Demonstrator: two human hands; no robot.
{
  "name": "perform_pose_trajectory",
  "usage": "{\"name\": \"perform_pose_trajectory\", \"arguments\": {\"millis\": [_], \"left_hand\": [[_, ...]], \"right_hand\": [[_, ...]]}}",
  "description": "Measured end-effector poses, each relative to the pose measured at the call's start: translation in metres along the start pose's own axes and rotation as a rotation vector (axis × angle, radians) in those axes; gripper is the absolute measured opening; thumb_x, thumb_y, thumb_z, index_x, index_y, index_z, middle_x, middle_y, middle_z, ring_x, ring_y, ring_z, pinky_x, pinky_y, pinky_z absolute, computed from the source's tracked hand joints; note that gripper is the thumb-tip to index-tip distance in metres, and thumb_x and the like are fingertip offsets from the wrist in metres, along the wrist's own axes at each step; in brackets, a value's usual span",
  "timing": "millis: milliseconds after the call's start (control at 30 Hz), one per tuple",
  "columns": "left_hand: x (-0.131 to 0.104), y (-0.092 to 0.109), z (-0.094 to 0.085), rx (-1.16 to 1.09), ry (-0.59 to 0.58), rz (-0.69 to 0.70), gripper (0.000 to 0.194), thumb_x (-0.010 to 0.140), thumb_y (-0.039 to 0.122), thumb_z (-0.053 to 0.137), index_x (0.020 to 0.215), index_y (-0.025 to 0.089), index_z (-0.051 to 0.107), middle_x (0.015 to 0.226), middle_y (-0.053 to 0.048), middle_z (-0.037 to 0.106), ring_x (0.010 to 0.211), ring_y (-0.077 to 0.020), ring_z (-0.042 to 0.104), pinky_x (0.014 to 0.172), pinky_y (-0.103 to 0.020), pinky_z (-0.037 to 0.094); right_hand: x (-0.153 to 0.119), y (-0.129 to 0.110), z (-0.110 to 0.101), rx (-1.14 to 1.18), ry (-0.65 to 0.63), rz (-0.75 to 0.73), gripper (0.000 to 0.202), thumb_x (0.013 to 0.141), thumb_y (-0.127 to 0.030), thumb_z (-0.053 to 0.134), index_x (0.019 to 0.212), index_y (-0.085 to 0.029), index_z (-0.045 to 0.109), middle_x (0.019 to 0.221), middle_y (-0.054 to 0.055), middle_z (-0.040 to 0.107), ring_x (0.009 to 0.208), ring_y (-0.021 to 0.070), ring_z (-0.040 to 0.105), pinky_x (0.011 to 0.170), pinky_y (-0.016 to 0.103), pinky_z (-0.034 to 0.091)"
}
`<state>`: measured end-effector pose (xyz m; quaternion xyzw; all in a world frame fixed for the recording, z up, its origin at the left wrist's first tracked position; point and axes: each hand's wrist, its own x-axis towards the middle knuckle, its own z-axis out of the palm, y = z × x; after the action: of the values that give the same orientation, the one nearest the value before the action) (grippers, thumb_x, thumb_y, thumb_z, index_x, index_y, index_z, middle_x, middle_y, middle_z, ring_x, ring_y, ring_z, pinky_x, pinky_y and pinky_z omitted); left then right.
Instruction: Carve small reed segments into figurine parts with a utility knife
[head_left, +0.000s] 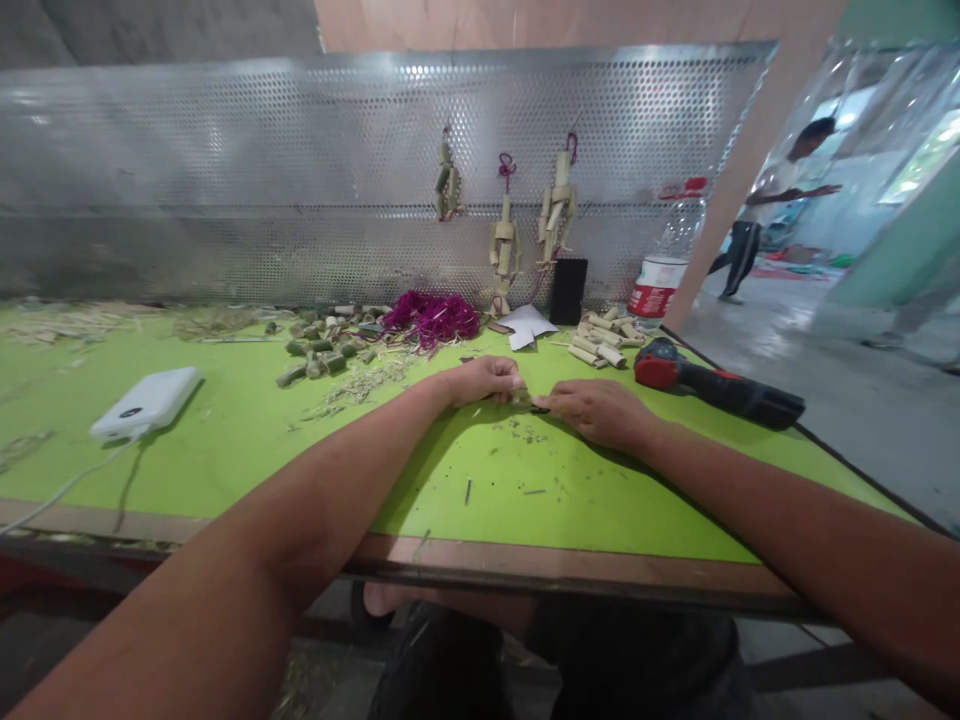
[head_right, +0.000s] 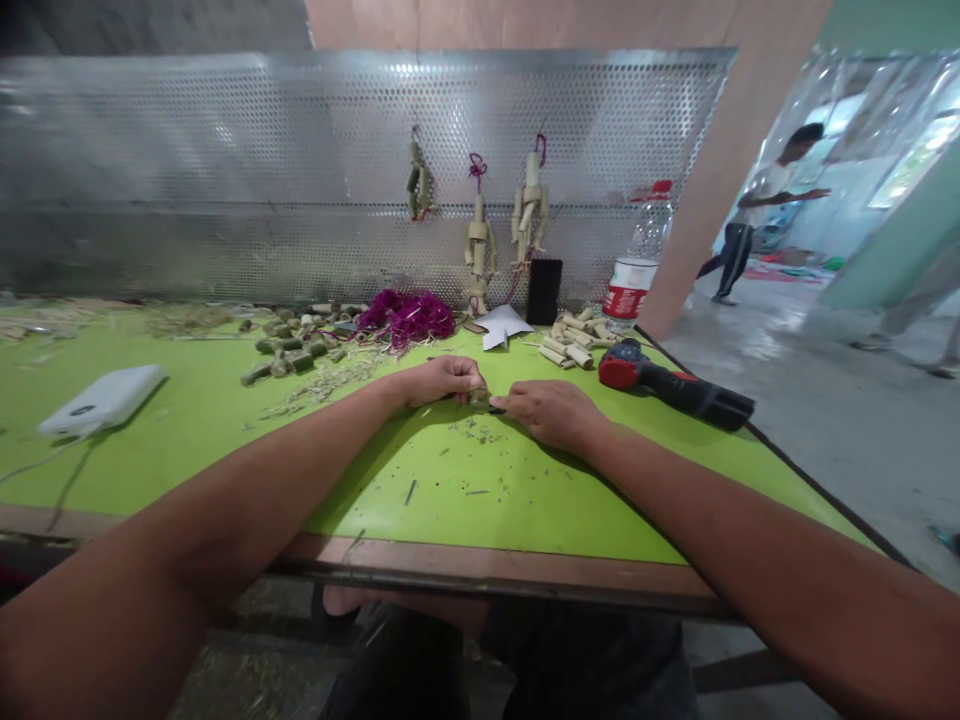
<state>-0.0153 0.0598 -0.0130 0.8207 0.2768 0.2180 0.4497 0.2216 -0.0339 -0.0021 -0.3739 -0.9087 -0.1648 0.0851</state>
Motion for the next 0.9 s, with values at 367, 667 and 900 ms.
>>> {"name": "perform_pose_trajectory", "arguments": {"millis": [367,667,900], "left_hand": [[-0.0006,0.0027,0.0002,-0.077,-0.062,0.017,0.033,0.08,0.045,0.064,0.086,0.013,0.06,0.076,-0.003,0.064,0.068,-0.0105,0.058,0.069,-0.027,0.048],[-0.0017,0.0068,-0.0004,-0.053,-0.095,0.005,0.029,0.082,0.041,0.062,0.087,0.013,0.06,0.075,-0.002,0.063,0.067,-0.0104,0.058,0.068,-0.027,0.047],[-0.001,0.005,0.0002,-0.02,-0.061,0.005,0.033,0.081,0.046,0.062,0.084,0.013,0.058,0.071,-0.001,0.06,0.065,-0.0102,0.056,0.066,-0.026,0.045]], "right_hand": [[-0.0041,-0.0009,0.0003,0.019,0.152,0.071,0.036,0.092,-0.017,0.045,0.123,-0.024,0.062,0.103,0.006,0.067,0.085,0.0168,0.058,0.065,0.025,0.035],[-0.0019,0.001,0.001,0.055,0.064,0.032,0.032,0.091,-0.018,0.047,0.115,-0.026,0.065,0.099,0.004,0.068,0.078,0.0143,0.058,0.06,0.024,0.032],[-0.0058,-0.0035,0.0016,0.001,0.07,0.031,0.034,0.092,-0.022,0.044,0.119,-0.029,0.064,0.099,0.004,0.068,0.077,0.0147,0.058,0.057,0.024,0.03]]}}
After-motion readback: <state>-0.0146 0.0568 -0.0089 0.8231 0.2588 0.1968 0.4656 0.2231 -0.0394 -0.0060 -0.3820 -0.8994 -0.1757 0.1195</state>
